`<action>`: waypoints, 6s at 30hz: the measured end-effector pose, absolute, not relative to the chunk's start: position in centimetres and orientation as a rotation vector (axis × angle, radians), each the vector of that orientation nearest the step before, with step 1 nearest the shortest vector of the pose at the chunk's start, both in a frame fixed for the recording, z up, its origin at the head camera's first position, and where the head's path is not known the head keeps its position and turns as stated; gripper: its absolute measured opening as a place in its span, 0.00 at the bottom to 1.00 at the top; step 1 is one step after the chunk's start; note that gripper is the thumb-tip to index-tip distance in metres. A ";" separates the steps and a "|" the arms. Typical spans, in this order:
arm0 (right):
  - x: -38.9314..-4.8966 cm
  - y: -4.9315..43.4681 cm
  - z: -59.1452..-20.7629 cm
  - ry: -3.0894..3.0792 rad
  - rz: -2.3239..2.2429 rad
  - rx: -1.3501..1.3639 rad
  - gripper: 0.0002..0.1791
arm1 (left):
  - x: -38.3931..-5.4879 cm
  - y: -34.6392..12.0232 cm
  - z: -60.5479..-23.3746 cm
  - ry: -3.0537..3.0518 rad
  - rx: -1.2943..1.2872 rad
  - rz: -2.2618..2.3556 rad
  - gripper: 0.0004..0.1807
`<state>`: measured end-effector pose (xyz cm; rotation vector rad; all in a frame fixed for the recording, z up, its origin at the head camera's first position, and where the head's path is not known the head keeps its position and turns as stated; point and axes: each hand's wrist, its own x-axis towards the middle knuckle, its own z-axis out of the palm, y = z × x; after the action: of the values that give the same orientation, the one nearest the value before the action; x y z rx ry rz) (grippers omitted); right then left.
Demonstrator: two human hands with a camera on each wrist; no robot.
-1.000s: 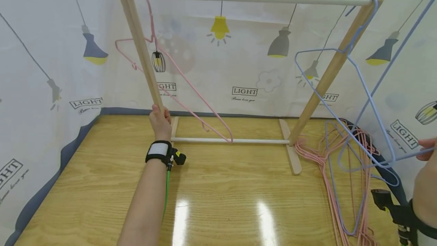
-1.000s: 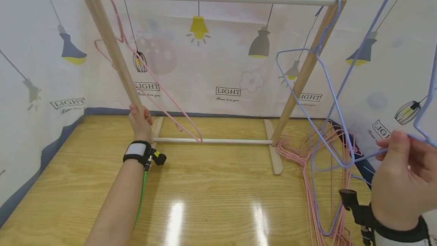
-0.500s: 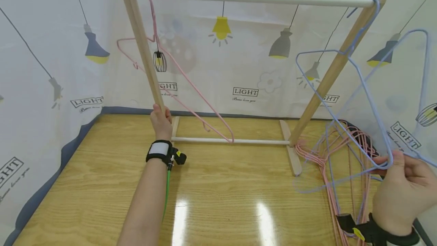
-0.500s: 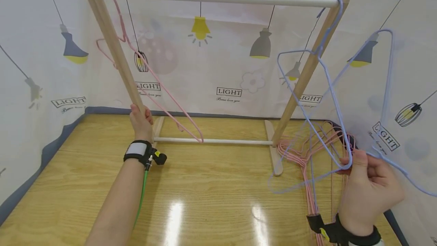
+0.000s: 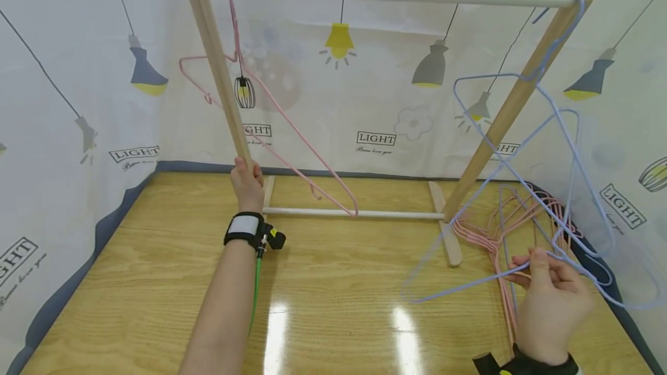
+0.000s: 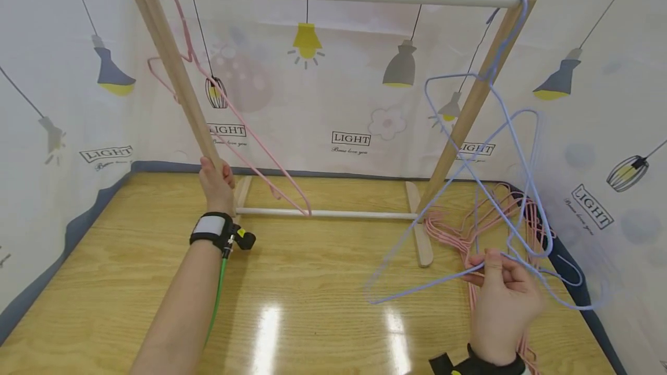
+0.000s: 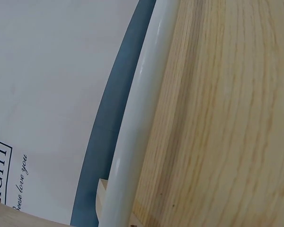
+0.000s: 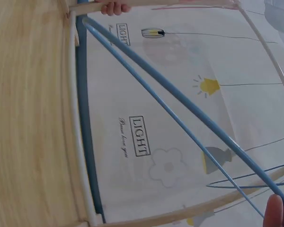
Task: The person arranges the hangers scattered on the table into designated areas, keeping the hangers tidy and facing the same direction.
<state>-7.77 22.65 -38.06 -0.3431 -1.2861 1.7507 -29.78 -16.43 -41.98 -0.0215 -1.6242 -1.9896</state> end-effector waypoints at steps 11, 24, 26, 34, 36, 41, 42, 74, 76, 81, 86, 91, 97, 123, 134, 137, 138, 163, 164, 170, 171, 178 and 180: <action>-6.4 19.0 -40.8 -1.559 1.823 -0.475 0.16 | -30.5 -16.7 -42.8 -1.613 0.010 -1.983 0.53; -4.9 15.6 -41.5 -1.782 1.942 -0.695 0.15 | -31.1 -16.7 -43.4 -1.626 0.055 -1.993 0.48; -4.7 15.1 -41.6 -1.796 1.959 -0.685 0.15 | -30.8 -16.7 -43.0 -1.624 0.028 -1.996 0.52; -4.2 12.9 -41.6 -1.795 1.988 -0.614 0.12 | -29.2 -16.4 -41.4 -1.634 -0.043 -2.000 0.58; -4.1 12.6 -41.6 -1.783 2.005 -0.565 0.11 | -29.1 -16.3 -41.3 -1.636 -0.044 -1.999 0.58; -4.2 12.3 -41.3 -1.806 2.038 -0.428 0.11 | -29.1 -16.3 -41.3 -1.641 -0.042 -1.990 0.58; -4.3 12.4 -41.2 -1.828 2.036 -0.410 0.11 | -29.1 -16.3 -41.2 -1.643 -0.040 -1.989 0.58; -13.9 18.2 -29.7 -1.836 1.676 0.298 0.09 | -31.1 -16.4 -43.6 -1.665 0.082 -1.930 0.46; -14.3 18.1 -28.7 -1.833 1.675 0.258 0.08 | -31.1 -16.5 -43.6 -1.659 0.080 -1.932 0.46; -15.5 17.7 -26.7 -1.773 1.761 0.189 0.09 | -30.1 -16.4 -42.4 -1.629 0.009 -1.965 0.53; -16.7 17.6 -25.0 -1.651 1.899 0.184 0.12 | -29.0 -16.1 -41.2 -1.637 -0.027 -1.976 0.57; -17.9 17.9 -23.3 -1.505 2.021 0.191 0.14 | -29.4 -16.3 -41.7 -1.657 -0.016 -1.962 0.56; -19.2 18.4 -21.4 -1.392 2.113 0.169 0.16 | -30.9 -16.7 -43.3 -1.649 0.041 -1.961 0.52; -22.0 19.2 -20.6 -1.347 2.173 -0.013 0.15 | -28.1 -16.5 -41.0 -1.700 -0.020 -1.944 0.54; -22.6 19.3 -21.8 -1.412 2.156 -0.085 0.13 | -28.0 -16.5 -40.9 -1.697 -0.022 -1.954 0.58; -22.7 19.4 -22.1 -1.427 2.150 -0.090 0.14 | -28.1 -16.6 -40.9 -1.691 -0.030 -1.962 0.59; -22.7 19.4 -22.1 -1.432 2.149 -0.093 0.14 | -28.4 -16.7 -41.3 -1.690 -0.019 -1.959 0.57; -22.2 20.0 -22.4 -1.467 2.225 -0.115 0.17 | -30.5 -16.9 -43.4 -1.638 0.046 -1.986 0.47; -22.3 20.0 -22.4 -1.466 2.228 -0.115 0.16 | -30.5 -16.9 -43.5 -1.632 0.046 -1.991 0.47; -22.2 20.3 -22.6 -1.470 2.248 -0.122 0.16 | -30.2 -16.9 -43.4 -1.639 0.036 -1.996 0.49; -22.2 20.3 -22.7 -1.473 2.245 -0.116 0.16 | -30.1 -16.9 -43.2 -1.643 0.030 -1.997 0.50; -22.2 20.4 -22.6 -1.473 2.254 -0.104 0.18 | -28.5 -16.5 -41.6 -1.659 -0.038 -1.992 0.56; -22.2 20.4 -22.4 -1.480 2.243 -0.098 0.18 | -28.3 -16.4 -41.3 -1.662 -0.046 -1.989 0.57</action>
<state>-22.15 20.41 -22.44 -0.0977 -1.4799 2.2431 -28.30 -16.43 -41.34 -0.0462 -1.6621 -1.9891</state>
